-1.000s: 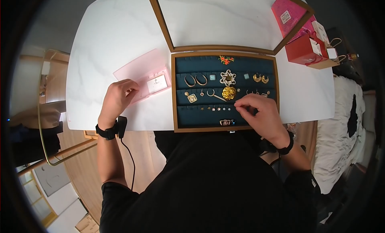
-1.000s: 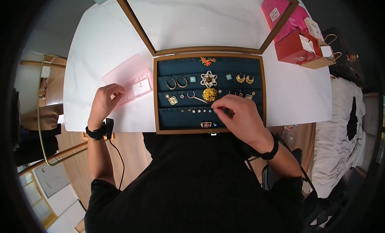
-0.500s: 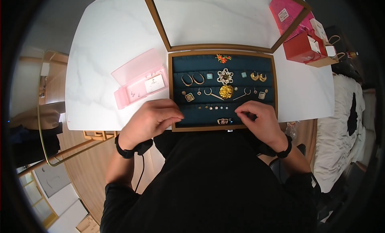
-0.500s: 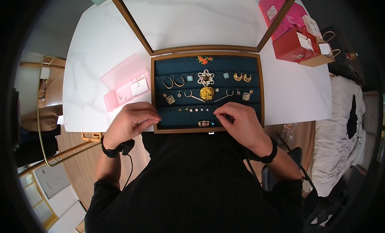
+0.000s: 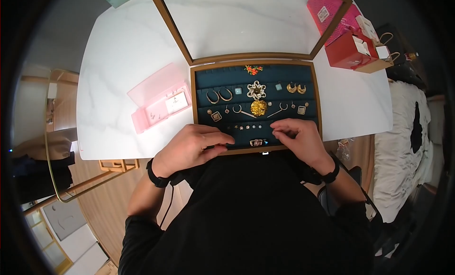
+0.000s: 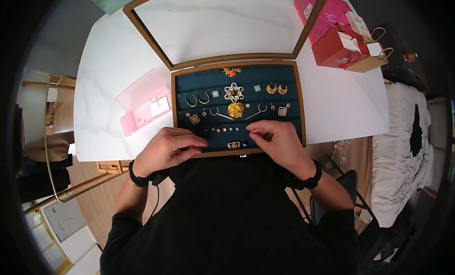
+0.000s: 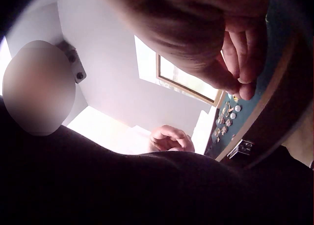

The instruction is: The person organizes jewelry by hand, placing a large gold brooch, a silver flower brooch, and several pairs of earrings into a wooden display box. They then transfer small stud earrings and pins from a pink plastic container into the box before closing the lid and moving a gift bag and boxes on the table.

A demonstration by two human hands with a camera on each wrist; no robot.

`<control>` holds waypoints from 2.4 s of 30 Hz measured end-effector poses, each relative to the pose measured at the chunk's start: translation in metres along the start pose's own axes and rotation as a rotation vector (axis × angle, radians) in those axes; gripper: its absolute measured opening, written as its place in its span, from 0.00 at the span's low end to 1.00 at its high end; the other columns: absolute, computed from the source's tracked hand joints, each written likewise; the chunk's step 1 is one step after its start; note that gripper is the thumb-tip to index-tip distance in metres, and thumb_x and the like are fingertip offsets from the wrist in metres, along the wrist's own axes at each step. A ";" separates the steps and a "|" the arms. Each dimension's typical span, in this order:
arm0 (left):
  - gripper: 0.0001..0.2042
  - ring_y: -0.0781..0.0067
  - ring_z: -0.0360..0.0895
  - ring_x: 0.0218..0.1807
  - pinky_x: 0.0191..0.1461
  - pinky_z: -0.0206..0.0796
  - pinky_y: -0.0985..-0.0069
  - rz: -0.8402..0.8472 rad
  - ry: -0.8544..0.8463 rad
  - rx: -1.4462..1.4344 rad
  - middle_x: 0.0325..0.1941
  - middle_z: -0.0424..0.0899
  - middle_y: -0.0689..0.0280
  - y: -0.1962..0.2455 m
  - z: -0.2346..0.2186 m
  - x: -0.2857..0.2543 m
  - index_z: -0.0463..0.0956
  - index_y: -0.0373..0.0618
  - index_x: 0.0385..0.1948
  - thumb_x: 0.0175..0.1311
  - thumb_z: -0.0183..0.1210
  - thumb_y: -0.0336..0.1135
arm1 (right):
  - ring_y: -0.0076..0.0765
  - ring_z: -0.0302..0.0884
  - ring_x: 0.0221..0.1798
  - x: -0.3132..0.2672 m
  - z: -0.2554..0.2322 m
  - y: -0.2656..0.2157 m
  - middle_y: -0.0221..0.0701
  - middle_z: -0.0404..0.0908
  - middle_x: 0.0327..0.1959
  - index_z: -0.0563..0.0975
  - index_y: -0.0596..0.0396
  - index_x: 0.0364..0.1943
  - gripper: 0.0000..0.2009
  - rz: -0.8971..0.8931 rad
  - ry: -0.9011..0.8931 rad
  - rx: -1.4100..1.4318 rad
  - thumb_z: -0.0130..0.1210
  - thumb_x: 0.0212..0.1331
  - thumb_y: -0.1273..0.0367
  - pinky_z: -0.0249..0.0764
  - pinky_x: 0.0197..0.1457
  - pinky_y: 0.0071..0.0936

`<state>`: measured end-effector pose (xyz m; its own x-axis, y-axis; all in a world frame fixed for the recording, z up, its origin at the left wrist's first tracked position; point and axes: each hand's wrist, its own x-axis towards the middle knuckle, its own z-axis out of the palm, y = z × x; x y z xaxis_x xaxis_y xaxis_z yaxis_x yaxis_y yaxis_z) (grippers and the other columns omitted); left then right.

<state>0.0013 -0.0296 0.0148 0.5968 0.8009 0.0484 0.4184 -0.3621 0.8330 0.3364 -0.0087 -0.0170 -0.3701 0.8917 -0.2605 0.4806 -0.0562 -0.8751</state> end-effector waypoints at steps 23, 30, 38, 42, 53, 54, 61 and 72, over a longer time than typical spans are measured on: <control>0.08 0.72 0.94 0.50 0.59 0.86 0.75 -0.268 -0.177 -0.592 0.47 0.95 0.61 0.004 0.007 0.045 0.92 0.37 0.49 0.72 0.72 0.20 | 0.22 0.91 0.48 -0.005 -0.004 0.016 0.31 0.92 0.45 0.89 0.64 0.50 0.07 -0.067 -0.069 0.172 0.66 0.73 0.80 0.85 0.52 0.21; 0.07 0.73 0.93 0.52 0.56 0.86 0.74 -0.306 -0.160 -0.423 0.45 0.95 0.63 0.017 0.020 0.061 0.91 0.36 0.48 0.73 0.71 0.19 | 0.23 0.92 0.47 -0.012 -0.008 0.022 0.32 0.92 0.44 0.89 0.64 0.49 0.07 -0.098 -0.038 0.174 0.66 0.72 0.80 0.85 0.51 0.21; 0.04 0.69 0.94 0.46 0.50 0.85 0.74 -0.227 -0.080 -0.174 0.42 0.94 0.62 0.005 0.030 0.078 0.89 0.36 0.42 0.70 0.70 0.18 | 0.27 0.91 0.39 -0.015 -0.011 0.025 0.34 0.92 0.41 0.89 0.61 0.49 0.07 -0.211 0.042 0.143 0.67 0.71 0.79 0.84 0.43 0.24; 0.05 0.62 0.93 0.43 0.46 0.83 0.69 -0.046 -0.042 0.039 0.39 0.92 0.62 0.007 0.031 0.089 0.90 0.38 0.41 0.67 0.73 0.20 | 0.28 0.91 0.38 -0.017 -0.011 0.026 0.34 0.92 0.41 0.89 0.61 0.49 0.07 -0.205 0.053 0.149 0.67 0.71 0.79 0.84 0.43 0.25; 0.06 0.56 0.93 0.44 0.49 0.84 0.65 -0.039 -0.120 0.139 0.40 0.94 0.58 0.000 0.050 0.104 0.90 0.38 0.40 0.64 0.73 0.21 | 0.30 0.91 0.38 -0.020 -0.010 0.027 0.35 0.91 0.41 0.89 0.60 0.49 0.07 -0.251 0.092 0.138 0.67 0.71 0.78 0.84 0.43 0.26; 0.06 0.55 0.93 0.45 0.49 0.84 0.64 -0.028 -0.126 0.175 0.40 0.93 0.58 -0.001 0.051 0.105 0.90 0.38 0.40 0.64 0.73 0.21 | 0.30 0.91 0.38 -0.020 -0.011 0.028 0.35 0.91 0.41 0.89 0.60 0.49 0.07 -0.252 0.094 0.141 0.67 0.71 0.78 0.84 0.43 0.26; 0.06 0.51 0.90 0.47 0.50 0.82 0.59 -0.042 -0.152 0.351 0.40 0.89 0.60 0.007 0.056 0.111 0.92 0.42 0.38 0.60 0.74 0.22 | 0.31 0.92 0.38 -0.021 -0.011 0.029 0.35 0.92 0.42 0.89 0.60 0.48 0.07 -0.277 0.117 0.156 0.67 0.70 0.79 0.85 0.42 0.26; 0.07 0.49 0.90 0.48 0.52 0.81 0.57 -0.194 -0.187 0.455 0.41 0.89 0.59 0.009 0.064 0.119 0.93 0.44 0.36 0.58 0.74 0.22 | 0.32 0.92 0.38 -0.025 -0.012 0.033 0.35 0.92 0.42 0.89 0.60 0.48 0.07 -0.325 0.146 0.192 0.67 0.70 0.79 0.85 0.42 0.27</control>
<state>0.1203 0.0317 -0.0070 0.5737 0.7899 -0.2166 0.7631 -0.4193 0.4918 0.3711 -0.0276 -0.0349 -0.3552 0.9303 0.0912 0.1946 0.1690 -0.9662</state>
